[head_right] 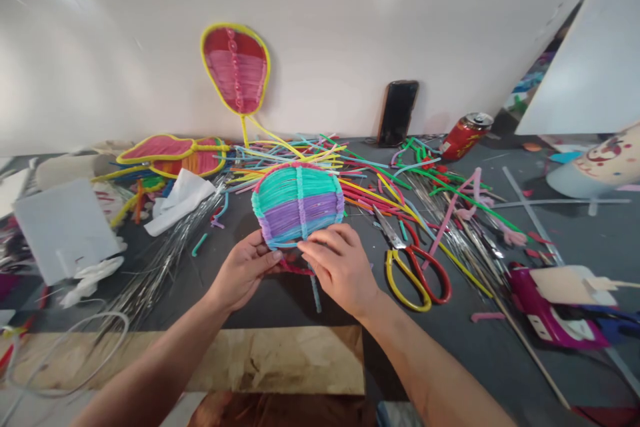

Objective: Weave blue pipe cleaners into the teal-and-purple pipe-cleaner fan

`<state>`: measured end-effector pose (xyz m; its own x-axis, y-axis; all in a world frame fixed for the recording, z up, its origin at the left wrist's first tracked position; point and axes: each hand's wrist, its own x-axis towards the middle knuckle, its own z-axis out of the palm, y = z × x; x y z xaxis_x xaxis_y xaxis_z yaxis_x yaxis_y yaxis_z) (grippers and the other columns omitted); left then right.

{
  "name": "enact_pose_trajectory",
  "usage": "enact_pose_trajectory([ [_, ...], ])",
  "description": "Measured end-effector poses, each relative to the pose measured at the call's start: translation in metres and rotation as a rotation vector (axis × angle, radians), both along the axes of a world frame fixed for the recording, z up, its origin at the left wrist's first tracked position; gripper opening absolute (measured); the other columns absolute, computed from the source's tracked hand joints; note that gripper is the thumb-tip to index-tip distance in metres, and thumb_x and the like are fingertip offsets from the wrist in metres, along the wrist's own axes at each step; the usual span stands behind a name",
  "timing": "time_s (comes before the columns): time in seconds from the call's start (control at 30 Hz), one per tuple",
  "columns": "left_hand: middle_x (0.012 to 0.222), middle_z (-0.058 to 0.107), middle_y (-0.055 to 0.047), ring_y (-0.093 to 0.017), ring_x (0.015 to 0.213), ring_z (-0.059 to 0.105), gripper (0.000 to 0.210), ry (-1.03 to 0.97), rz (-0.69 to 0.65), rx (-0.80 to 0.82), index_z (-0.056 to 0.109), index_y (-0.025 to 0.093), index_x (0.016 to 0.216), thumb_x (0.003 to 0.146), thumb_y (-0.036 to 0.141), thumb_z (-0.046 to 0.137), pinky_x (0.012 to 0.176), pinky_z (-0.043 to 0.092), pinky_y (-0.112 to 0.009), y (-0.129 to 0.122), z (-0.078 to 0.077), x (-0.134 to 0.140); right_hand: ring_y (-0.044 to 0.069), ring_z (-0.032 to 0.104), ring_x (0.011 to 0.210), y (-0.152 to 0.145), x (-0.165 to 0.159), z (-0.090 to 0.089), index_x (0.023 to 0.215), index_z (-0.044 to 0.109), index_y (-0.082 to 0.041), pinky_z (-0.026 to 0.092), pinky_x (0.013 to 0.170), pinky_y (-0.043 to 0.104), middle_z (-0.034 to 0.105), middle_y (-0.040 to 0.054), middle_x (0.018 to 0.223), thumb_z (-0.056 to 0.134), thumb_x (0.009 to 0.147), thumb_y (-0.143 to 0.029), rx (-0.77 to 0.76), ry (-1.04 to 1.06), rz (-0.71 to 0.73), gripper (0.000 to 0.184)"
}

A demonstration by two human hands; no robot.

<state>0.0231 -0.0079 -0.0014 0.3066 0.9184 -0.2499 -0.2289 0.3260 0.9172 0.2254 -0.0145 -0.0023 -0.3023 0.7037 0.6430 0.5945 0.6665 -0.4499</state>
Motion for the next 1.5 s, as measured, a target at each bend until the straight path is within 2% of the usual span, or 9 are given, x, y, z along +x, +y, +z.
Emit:
enact_pose_trajectory([
  [0.33,0.105,0.069,-0.01,-0.017,0.084,0.067,0.031,0.005,0.021,-0.028,0.06,0.015,0.103,0.075,0.024,0.071,0.069,0.055,-0.025,0.001,-0.001,0.0,0.021,0.049,0.085,-0.005,-0.009,0.0,0.1,0.068,-0.02,0.045,0.077,0.036,0.061,0.0077,0.088,0.053,0.087,-0.02,-0.146,-0.256,0.001,0.019],
  [0.63,0.091,0.069,-0.004,-0.015,0.079,0.066,0.03,-0.002,0.052,-0.032,0.06,0.017,0.098,0.073,0.024,0.073,0.066,0.055,-0.025,0.001,0.0,0.001,0.023,0.048,0.086,-0.009,-0.012,-0.001,0.1,0.067,-0.022,0.048,0.075,0.039,0.055,0.0087,0.091,0.049,0.087,-0.016,-0.258,-0.159,0.024,0.024],
  [0.73,0.084,0.066,-0.001,-0.014,0.076,0.065,0.028,-0.02,0.053,-0.035,0.06,0.018,0.096,0.073,0.024,0.073,0.064,0.054,-0.023,0.002,0.0,0.002,0.022,0.05,0.091,-0.005,-0.009,-0.004,0.102,0.065,-0.023,0.048,0.08,0.038,0.056,0.008,0.095,0.048,0.088,-0.016,-0.281,-0.015,0.036,0.023],
  [0.83,0.082,0.064,-0.001,-0.011,0.071,0.062,0.028,-0.036,0.054,-0.035,0.061,0.017,0.096,0.072,0.025,0.074,0.064,0.054,-0.023,0.003,0.0,0.002,0.02,0.055,0.089,0.002,-0.002,-0.008,0.102,0.06,-0.022,0.048,0.079,0.037,0.056,0.008,0.099,0.049,0.088,-0.024,-0.371,0.21,-0.071,0.018],
  [1.0,0.078,0.062,0.0,-0.011,0.069,0.06,0.023,-0.081,0.074,-0.01,0.06,0.016,0.092,0.074,0.024,0.072,0.065,0.054,-0.024,0.001,0.004,0.001,0.014,0.056,0.064,0.015,0.006,-0.016,0.093,0.052,-0.022,0.048,0.06,0.03,0.057,0.0009,0.082,0.059,0.081,-0.043,-0.766,0.666,-0.188,0.025],
  [1.1,0.077,0.063,0.0,-0.011,0.069,0.061,0.023,-0.122,0.115,0.009,0.06,0.016,0.09,0.073,0.024,0.073,0.064,0.054,-0.024,0.0,0.01,0.0,0.013,0.058,0.069,0.018,0.005,-0.018,0.093,0.052,-0.023,0.049,0.06,0.027,0.059,0.0001,0.091,0.07,0.071,-0.046,-0.881,0.994,-0.202,0.037],
  [1.17,0.077,0.063,0.001,-0.012,0.068,0.062,0.025,-0.151,0.139,0.0,0.06,0.017,0.089,0.07,0.024,0.075,0.065,0.054,-0.026,-0.001,0.013,0.0,0.013,0.06,0.074,0.017,0.002,-0.016,0.096,0.054,-0.024,0.049,0.061,0.025,0.061,0.0002,0.094,0.074,0.067,-0.045,-0.985,1.145,-0.136,0.041],
  [1.3,0.077,0.064,0.001,-0.012,0.067,0.061,0.025,-0.172,0.114,-0.014,0.061,0.019,0.088,0.069,0.026,0.076,0.064,0.053,-0.026,-0.002,0.015,0.0,0.013,0.061,0.064,0.01,-0.001,-0.006,0.1,0.059,-0.021,0.049,0.056,0.025,0.065,0.0021,0.081,0.071,0.071,-0.044,-1.296,1.185,0.184,0.039],
  [1.5,0.071,0.061,0.001,-0.01,0.066,0.052,0.021,-0.01,0.136,0.17,0.066,0.017,0.086,0.071,0.029,0.074,0.064,0.043,-0.021,0.0,0.006,-0.001,0.011,0.058,0.056,0.003,-0.003,0.001,0.092,0.06,-0.02,0.04,0.041,0.018,0.065,0.0016,0.072,0.069,0.074,-0.044,-1.232,1.118,0.159,0.031],
])
